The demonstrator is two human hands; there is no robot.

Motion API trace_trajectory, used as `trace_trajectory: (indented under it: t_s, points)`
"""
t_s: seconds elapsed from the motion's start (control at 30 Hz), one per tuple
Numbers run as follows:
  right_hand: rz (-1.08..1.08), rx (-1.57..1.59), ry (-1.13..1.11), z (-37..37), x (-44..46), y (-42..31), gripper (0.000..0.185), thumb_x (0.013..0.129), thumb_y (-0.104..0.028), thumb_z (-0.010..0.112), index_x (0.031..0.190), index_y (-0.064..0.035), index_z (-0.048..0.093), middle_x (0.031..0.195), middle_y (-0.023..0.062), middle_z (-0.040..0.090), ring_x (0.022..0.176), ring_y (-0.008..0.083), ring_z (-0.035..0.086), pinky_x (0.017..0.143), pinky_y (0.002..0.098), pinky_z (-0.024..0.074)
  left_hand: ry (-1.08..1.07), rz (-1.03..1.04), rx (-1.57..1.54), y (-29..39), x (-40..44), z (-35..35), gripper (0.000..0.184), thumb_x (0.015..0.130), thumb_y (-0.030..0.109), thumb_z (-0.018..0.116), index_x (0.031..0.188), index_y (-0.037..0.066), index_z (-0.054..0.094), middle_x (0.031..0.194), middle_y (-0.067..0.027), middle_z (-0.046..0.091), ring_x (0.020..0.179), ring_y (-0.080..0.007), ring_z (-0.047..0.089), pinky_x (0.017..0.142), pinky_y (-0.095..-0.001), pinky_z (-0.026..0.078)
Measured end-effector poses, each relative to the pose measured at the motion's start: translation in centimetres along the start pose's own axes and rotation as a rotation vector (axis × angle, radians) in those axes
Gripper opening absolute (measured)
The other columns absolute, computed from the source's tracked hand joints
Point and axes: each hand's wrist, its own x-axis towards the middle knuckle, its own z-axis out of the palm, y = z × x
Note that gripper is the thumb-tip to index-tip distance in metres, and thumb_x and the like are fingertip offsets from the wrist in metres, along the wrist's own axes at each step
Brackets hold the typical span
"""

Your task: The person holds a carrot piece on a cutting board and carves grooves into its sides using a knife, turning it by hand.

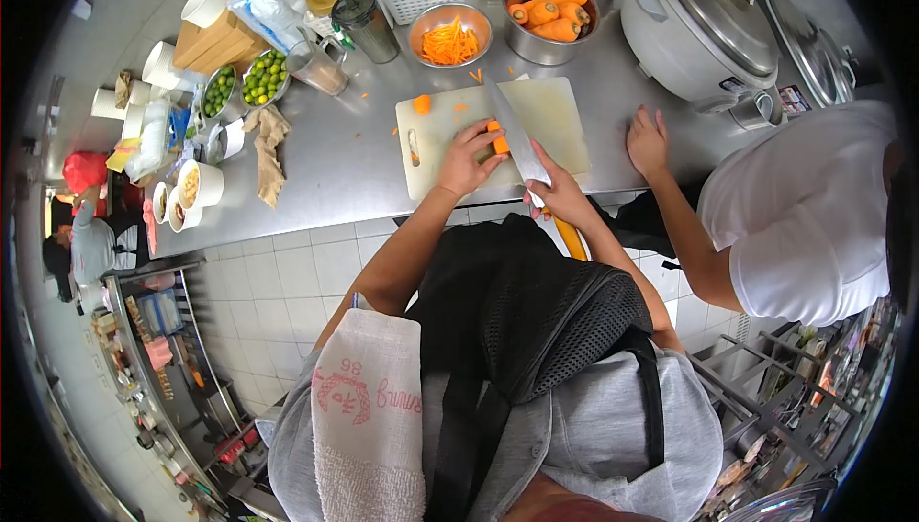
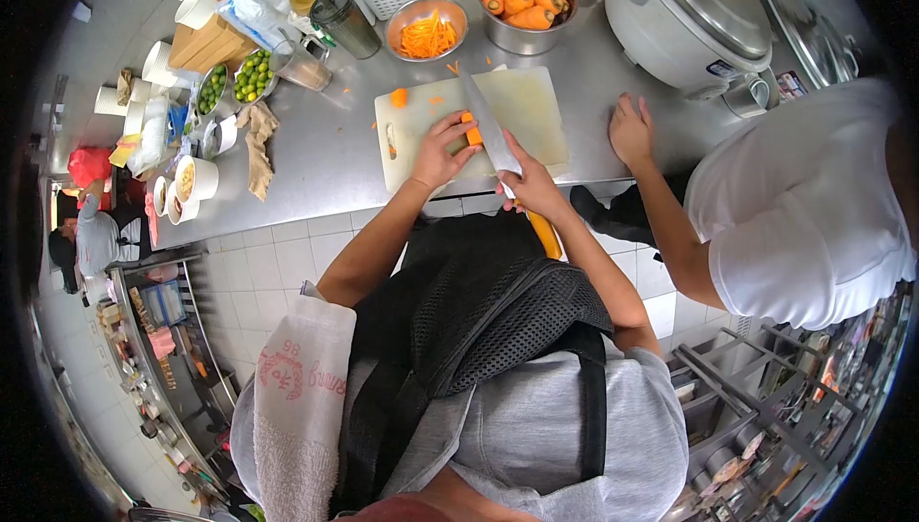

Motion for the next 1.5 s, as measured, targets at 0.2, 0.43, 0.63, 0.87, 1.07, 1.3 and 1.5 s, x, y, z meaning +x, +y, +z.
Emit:
trace_trajectory:
  t_s: [0.2,0.43,0.63,0.87,1.07,1.3,1.5]
  points:
    - [0.023,-0.087,0.037,0.3,-0.2,-0.9,0.083,0.102,-0.006,0.056,0.171,-0.0280,0.015,0.085,0.0078,0.072,0.055,0.0144,0.067,0.047,0.0289,0.0534,0.016,0.023,0.013,0.0,0.1,0.0,0.051,0.078,0.014,0.090,0.127,0.012,0.074,0.140,-0.0149,0.064,0.127,-0.0352,0.062,0.109,-0.0417,0.052]
    - [0.036,-0.125,0.048,0.4,-0.3,-0.9,0.082,0.104,-0.006,0.056,0.171,-0.0296,0.015,0.083,0.0075,0.071,0.054,0.0143,0.066,0.047,0.0294,0.0533,0.028,0.035,0.012,0.3,0.1,-0.1,0.050,0.079,0.014,0.089,0.126,0.012,0.074,0.138,-0.0144,0.064,0.125,-0.0352,0.063,0.107,-0.0416,0.052]
    - [0.016,-0.105,0.064,0.9,-0.5,-0.9,0.081,0.104,-0.006,0.055,0.171,-0.0276,0.015,0.080,0.0087,0.070,0.051,0.0148,0.063,0.047,0.0306,0.0532,0.005,0.037,0.025,0.3,0.2,-0.2,0.052,0.080,0.014,0.088,0.129,0.013,0.073,0.138,-0.0145,0.064,0.126,-0.0347,0.062,0.107,-0.0420,0.051]
    - [0.045,-0.166,0.110,1.4,-1.0,-2.0,0.078,0.104,-0.005,0.055,0.170,-0.0225,0.018,0.076,0.0108,0.069,0.049,0.0169,0.062,0.049,0.0335,0.0535,0.002,0.038,0.032,0.0,0.0,-0.1,0.054,0.080,0.014,0.088,0.131,0.013,0.072,0.137,-0.0151,0.064,0.125,-0.0359,0.062,0.106,-0.0419,0.052]
    - [0.052,-0.278,0.120,1.6,-1.0,-3.1,0.077,0.103,-0.004,0.054,0.170,-0.0203,0.019,0.074,0.0107,0.067,0.051,0.0158,0.061,0.050,0.0332,0.0540,0.036,-0.145,-0.084,0.2,0.0,0.2,0.059,0.078,0.015,0.092,0.124,0.005,0.057,0.132,-0.0179,0.068,0.123,-0.0372,0.065,0.106,-0.0423,0.051]
    - [0.023,-0.344,0.150,1.7,-0.6,-2.8,0.076,0.102,-0.005,0.055,0.169,-0.0158,0.021,0.072,0.0181,0.069,0.049,0.0243,0.064,0.055,0.0406,0.0567,0.055,-0.067,-0.053,-0.7,0.0,0.6,0.057,0.078,0.016,0.093,0.107,0.007,0.045,0.137,-0.0212,0.067,0.124,-0.0399,0.066,0.104,-0.0442,0.053]
    - [0.023,-0.388,0.143,1.7,-0.6,-3.2,0.077,0.101,-0.004,0.055,0.169,-0.0154,0.020,0.072,0.0163,0.068,0.050,0.0225,0.064,0.054,0.0390,0.0565,0.050,-0.064,-0.040,-0.7,-0.1,0.5,0.057,0.078,0.015,0.093,0.106,0.007,0.044,0.137,-0.0209,0.068,0.124,-0.0406,0.067,0.103,-0.0434,0.054]
